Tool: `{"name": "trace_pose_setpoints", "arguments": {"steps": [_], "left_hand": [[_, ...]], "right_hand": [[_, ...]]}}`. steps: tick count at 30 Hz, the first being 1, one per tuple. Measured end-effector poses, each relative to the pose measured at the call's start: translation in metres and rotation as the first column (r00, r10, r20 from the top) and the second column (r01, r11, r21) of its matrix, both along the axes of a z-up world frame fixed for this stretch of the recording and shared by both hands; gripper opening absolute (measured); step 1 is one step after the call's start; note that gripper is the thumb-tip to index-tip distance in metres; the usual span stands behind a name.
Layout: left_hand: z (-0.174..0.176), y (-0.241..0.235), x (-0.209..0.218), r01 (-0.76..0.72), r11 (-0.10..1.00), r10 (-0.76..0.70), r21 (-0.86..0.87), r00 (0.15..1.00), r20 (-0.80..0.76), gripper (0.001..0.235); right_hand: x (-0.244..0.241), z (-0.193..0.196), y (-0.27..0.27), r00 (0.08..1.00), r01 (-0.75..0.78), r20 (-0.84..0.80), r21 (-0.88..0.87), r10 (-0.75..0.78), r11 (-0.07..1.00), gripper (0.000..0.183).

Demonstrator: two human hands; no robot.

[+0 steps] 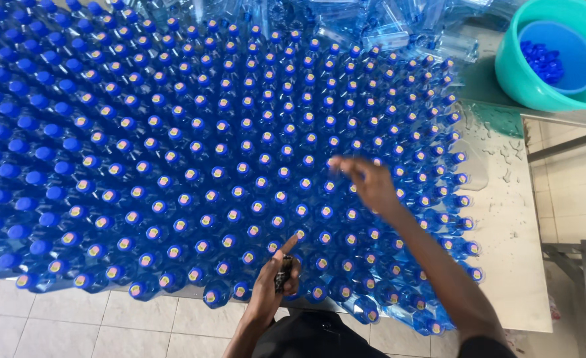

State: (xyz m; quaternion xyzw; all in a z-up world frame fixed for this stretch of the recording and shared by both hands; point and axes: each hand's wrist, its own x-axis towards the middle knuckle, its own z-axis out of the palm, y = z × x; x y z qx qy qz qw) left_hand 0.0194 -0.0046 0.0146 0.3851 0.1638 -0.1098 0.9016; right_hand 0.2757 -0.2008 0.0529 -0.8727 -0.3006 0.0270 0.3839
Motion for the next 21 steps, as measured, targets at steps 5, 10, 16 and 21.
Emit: {"name": "trace_pose_setpoints", "arguments": {"steps": [5, 10, 16, 21], "left_hand": [[-0.014, -0.003, -0.013, -0.054, 0.998, 0.056, 0.022, 0.994, -0.089, 0.089], [-0.014, -0.003, -0.021, -0.117, 0.992, 0.123, 0.041, 0.976, -0.180, 0.087], [-0.020, 0.009, -0.023, -0.199, 0.979, 0.204, 0.041, 0.963, -0.176, 0.085], [-0.024, 0.008, -0.015, -0.166, 0.985, 0.171, 0.045, 0.968, -0.181, 0.087]], "right_hand": [[0.151, -0.040, -0.002, 0.967, -0.055, 0.254, 0.204, 0.001, 0.977, 0.034], [0.246, -0.098, 0.005, 0.953, -0.086, 0.298, 0.099, 0.053, 0.991, 0.025], [0.244, -0.090, -0.006, 0.978, -0.134, 0.150, -0.088, 0.146, 0.987, 0.034], [0.232, -0.058, -0.010, 0.978, -0.203, 0.030, -0.141, 0.209, 0.969, 0.015]]}}
